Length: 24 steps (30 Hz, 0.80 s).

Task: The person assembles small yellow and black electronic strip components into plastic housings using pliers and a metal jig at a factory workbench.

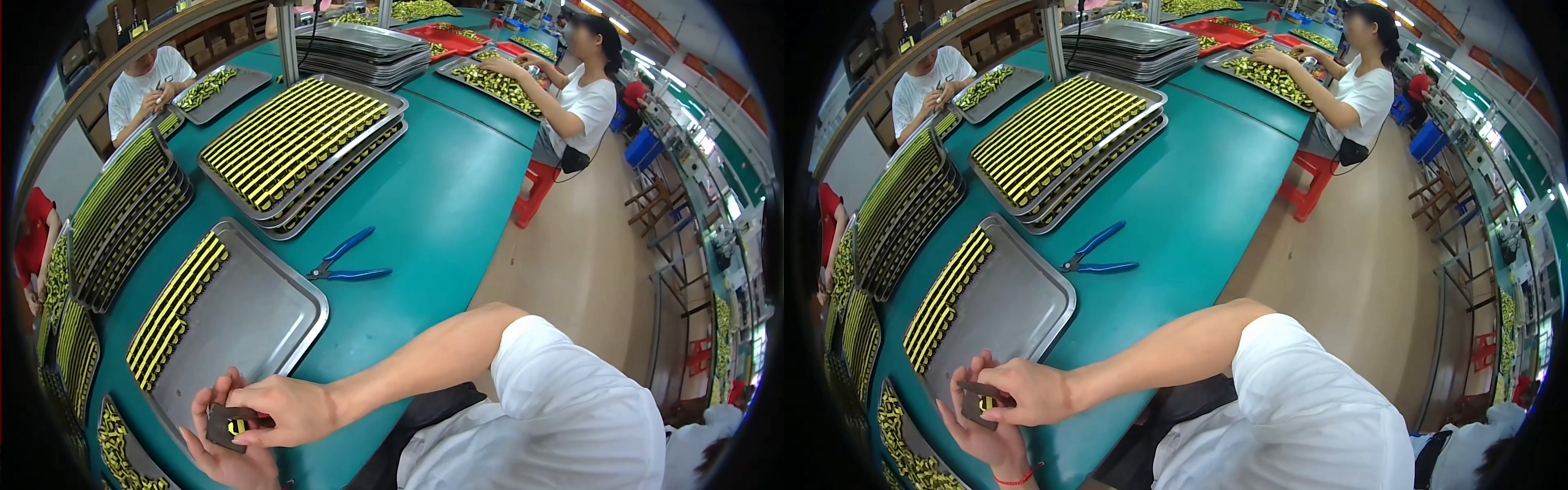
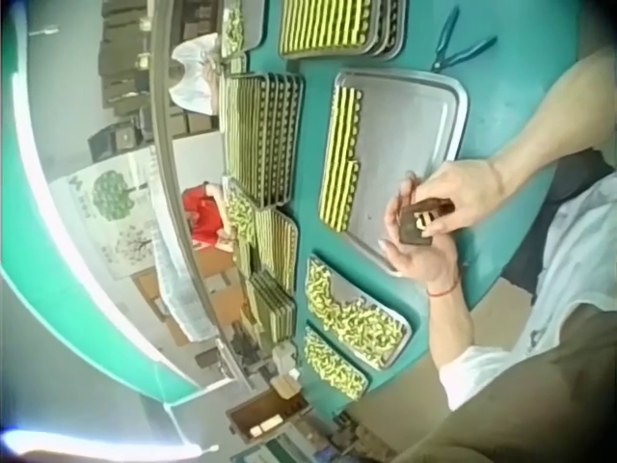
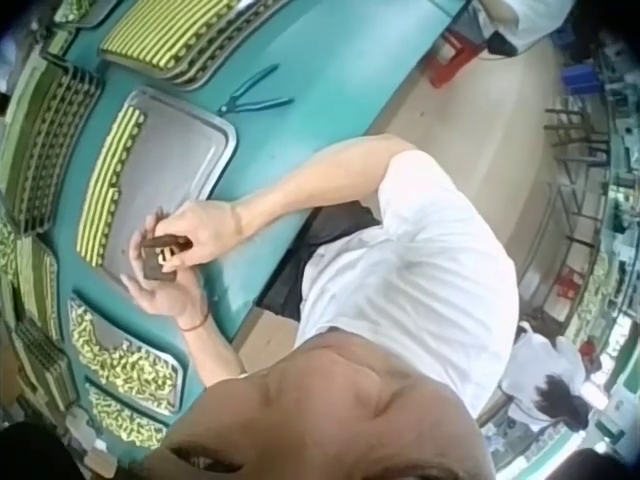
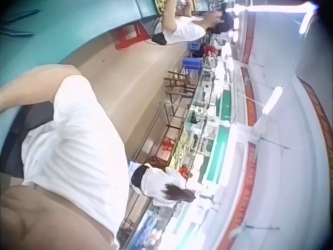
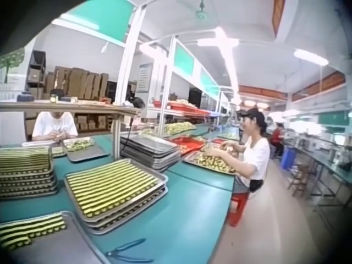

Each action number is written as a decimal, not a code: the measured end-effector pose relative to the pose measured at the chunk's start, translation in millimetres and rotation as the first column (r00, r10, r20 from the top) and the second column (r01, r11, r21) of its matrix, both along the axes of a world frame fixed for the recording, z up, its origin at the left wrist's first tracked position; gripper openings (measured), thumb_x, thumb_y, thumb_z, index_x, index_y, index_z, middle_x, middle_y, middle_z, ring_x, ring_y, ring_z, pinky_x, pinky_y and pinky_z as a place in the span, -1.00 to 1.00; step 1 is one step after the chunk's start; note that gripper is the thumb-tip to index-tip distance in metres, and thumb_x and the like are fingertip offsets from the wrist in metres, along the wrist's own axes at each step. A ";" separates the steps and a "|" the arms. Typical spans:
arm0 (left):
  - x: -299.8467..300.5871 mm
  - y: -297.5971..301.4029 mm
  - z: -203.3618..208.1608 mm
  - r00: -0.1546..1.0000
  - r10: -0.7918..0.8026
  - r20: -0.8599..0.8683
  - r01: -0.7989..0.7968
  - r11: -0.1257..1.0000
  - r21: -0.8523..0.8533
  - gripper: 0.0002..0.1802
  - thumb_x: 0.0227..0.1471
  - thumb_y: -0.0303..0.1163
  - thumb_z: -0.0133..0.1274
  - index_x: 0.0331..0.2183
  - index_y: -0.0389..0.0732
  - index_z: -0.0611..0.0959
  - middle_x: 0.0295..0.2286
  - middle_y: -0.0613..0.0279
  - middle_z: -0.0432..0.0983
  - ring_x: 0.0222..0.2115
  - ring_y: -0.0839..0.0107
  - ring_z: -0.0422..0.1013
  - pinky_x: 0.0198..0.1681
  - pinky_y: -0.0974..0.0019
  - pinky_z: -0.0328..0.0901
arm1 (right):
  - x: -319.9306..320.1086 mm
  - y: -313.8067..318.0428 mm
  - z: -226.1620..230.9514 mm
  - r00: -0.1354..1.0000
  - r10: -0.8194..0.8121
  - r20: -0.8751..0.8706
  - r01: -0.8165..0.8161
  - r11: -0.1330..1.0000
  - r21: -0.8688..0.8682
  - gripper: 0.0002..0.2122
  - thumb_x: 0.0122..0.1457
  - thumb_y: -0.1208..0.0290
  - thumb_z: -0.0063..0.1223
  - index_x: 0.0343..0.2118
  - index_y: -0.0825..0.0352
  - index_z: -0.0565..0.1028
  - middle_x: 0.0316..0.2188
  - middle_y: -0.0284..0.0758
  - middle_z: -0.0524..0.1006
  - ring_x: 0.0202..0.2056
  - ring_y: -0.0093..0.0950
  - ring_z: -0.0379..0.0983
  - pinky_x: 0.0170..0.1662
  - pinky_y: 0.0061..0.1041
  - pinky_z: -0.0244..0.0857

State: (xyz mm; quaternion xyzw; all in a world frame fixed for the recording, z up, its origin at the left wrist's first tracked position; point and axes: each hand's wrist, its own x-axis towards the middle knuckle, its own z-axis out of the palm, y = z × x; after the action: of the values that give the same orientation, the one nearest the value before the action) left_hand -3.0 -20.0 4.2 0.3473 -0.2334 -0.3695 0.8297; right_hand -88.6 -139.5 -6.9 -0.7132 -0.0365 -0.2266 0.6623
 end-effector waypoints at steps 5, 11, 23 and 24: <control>-4.1 0.8 1.6 0.997 0.047 0.055 -0.051 0.995 0.083 -0.37 0.27 0.10 -0.45 -0.03 -0.24 0.44 -0.05 -0.09 0.46 0.10 0.00 0.27 0.23 -0.02 0.07 | 1.0 1.6 1.4 0.999 -0.037 0.010 0.038 0.999 -0.029 -0.76 0.06 0.38 0.19 -0.34 0.42 0.41 -0.61 -0.22 0.48 -0.54 -0.28 0.48 -0.44 -0.37 0.33; -0.8 11.4 -4.7 0.993 0.085 0.083 -0.088 0.995 0.039 -0.33 0.27 0.08 -0.48 -0.01 -0.29 0.43 -0.04 -0.17 0.45 0.09 -0.02 0.28 0.26 -0.01 0.05 | 4.4 11.7 -6.3 0.994 -0.060 0.096 0.070 0.992 -0.101 -0.76 0.05 0.37 0.21 -0.28 0.37 0.45 -0.52 -0.20 0.52 -0.47 -0.27 0.52 -0.41 -0.38 0.37; 10.5 7.9 -14.9 0.964 0.042 0.262 -0.052 0.998 0.028 -0.20 0.24 0.22 -0.51 0.02 -0.34 0.39 0.01 -0.25 0.39 0.16 -0.07 0.23 0.27 -0.04 0.02 | -0.2 -0.7 -5.3 0.996 -0.060 0.071 0.078 0.954 -0.290 -0.67 0.03 0.44 0.35 -0.17 0.39 0.49 -0.45 -0.31 0.59 -0.44 -0.57 0.58 -0.40 -0.62 0.46; 9.4 7.8 -16.1 0.964 0.047 0.262 -0.057 0.998 0.028 -0.20 0.24 0.22 -0.51 0.02 -0.34 0.39 0.01 -0.25 0.39 0.16 -0.07 0.23 0.27 -0.04 0.02 | -1.9 -1.2 -5.2 0.996 -0.054 0.071 0.073 0.954 -0.290 -0.67 0.03 0.44 0.35 -0.17 0.39 0.49 -0.45 -0.31 0.59 -0.44 -0.57 0.58 -0.40 -0.62 0.46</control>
State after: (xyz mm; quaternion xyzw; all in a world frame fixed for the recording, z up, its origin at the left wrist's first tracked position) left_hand 6.5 -12.2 -11.8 0.4136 -0.3249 -0.3027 0.7949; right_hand -90.5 -140.7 -12.2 -0.7965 -0.0673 -0.2621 0.5407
